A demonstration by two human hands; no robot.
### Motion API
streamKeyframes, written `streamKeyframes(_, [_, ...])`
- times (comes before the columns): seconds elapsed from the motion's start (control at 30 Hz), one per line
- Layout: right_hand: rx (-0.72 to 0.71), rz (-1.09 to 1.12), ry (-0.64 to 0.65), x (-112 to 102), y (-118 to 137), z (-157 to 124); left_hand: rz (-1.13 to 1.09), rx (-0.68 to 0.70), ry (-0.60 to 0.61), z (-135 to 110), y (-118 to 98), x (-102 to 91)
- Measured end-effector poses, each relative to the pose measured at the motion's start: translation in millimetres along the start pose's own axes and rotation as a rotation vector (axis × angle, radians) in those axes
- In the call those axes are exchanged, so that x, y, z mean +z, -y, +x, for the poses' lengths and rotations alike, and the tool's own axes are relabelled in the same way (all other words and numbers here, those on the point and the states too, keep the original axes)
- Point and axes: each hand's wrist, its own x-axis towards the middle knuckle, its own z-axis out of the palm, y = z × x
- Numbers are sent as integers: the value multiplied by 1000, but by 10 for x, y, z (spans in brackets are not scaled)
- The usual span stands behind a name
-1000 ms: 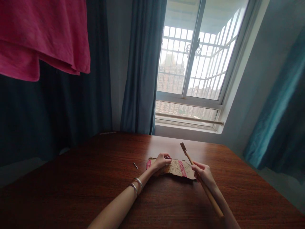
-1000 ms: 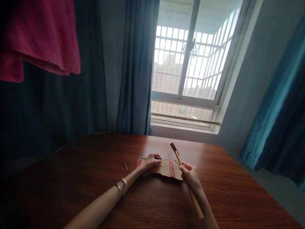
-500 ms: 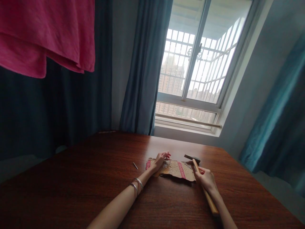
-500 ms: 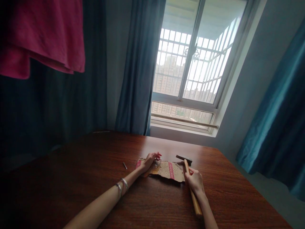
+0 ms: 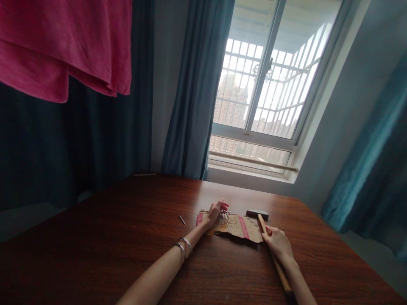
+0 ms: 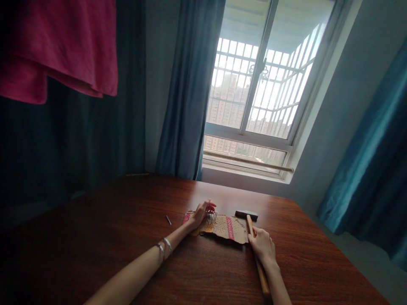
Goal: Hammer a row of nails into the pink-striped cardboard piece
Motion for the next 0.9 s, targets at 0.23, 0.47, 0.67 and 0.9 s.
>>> streamKeyframes(0.23, [-30,-77,4,56,-39,3,-65,87,-61,6,96,8])
streamKeyframes(0.47, [14,-85,-3,59,-12,-15,58,161,-61,70,-159,-103])
streamKeyframes(0.67, [-3,-64,-131,-2,61,-30,465,22,-157,77,-490,-495])
streamKeyframes(0.9, [-31,-38,-205,20,93,-40,1217,-224,-103,-289,-532,-1165])
